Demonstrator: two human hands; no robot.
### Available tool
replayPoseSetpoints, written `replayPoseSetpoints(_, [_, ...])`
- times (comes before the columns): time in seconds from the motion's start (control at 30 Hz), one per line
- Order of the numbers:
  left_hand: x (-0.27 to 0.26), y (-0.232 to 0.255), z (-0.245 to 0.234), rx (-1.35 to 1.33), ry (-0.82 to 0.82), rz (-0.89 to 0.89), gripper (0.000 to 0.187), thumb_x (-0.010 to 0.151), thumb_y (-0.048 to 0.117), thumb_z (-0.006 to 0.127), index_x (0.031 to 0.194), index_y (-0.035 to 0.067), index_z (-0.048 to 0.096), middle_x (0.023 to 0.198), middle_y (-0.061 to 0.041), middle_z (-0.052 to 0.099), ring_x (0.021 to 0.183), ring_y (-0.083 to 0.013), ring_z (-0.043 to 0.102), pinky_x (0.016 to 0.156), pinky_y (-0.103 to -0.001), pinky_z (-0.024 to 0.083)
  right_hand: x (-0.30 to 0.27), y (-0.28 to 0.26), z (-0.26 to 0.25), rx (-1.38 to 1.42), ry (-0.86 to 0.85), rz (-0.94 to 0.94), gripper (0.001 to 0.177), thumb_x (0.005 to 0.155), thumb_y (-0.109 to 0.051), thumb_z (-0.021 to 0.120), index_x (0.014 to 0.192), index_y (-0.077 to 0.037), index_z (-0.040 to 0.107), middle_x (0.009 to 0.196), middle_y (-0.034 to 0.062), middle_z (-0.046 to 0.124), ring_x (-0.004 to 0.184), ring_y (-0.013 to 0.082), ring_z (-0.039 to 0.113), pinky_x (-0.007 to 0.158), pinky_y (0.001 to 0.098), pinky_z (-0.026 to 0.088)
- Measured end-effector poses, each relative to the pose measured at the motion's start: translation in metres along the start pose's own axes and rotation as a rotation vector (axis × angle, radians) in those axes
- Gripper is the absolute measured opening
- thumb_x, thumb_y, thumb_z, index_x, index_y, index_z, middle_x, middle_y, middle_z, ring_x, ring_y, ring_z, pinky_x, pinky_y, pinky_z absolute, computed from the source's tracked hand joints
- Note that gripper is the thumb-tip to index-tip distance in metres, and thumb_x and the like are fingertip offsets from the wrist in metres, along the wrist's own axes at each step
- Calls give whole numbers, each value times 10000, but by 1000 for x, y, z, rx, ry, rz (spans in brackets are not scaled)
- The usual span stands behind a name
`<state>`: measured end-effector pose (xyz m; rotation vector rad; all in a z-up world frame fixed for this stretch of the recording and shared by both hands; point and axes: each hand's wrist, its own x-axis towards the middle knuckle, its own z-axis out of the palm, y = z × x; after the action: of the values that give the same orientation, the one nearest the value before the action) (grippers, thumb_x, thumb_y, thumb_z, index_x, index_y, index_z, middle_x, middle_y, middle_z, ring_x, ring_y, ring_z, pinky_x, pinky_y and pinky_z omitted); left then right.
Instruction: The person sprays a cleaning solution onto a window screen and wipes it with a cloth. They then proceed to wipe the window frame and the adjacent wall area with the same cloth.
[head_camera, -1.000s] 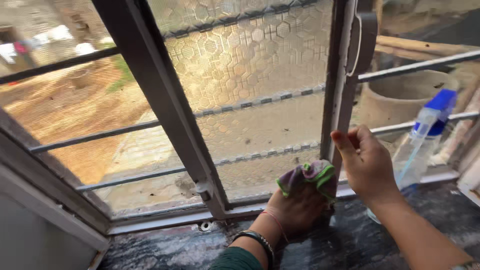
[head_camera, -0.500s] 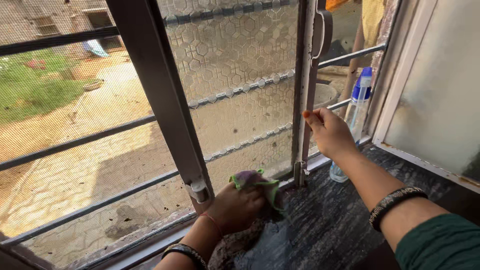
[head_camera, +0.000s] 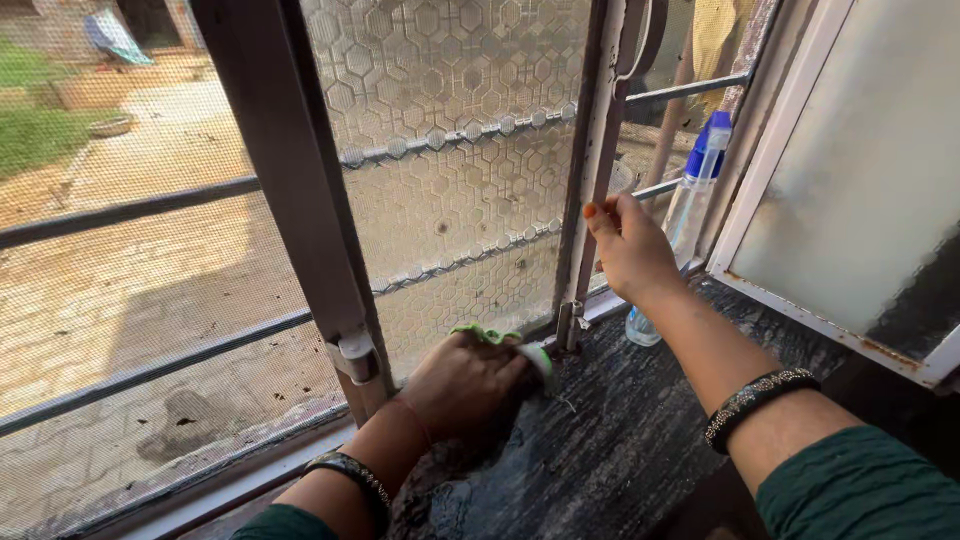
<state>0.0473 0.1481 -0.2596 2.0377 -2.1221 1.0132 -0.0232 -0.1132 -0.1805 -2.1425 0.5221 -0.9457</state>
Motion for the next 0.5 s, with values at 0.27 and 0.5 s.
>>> replayPoseSetpoints(0.27, [64,26,20,-9,-335,-186,275,1035,173,438,1222,155,638,731,1,727,691,-186,717,871,-355,502,-3,4,-1,238,-86,18,546,976,-534,549,1239,-56,567,1039,42,619,760,111,627,618,310,614])
replayPoseSetpoints(0.5, [49,39,26,7,8,-249,265,968,172,477,1150,241,657,893,-5,765,777,-165,737,825,-356,521,-13,1,-6,-54,-14,-118,419,1081,-466,502,1153,-63,588,937,150,717,827,314,693,729,458,518])
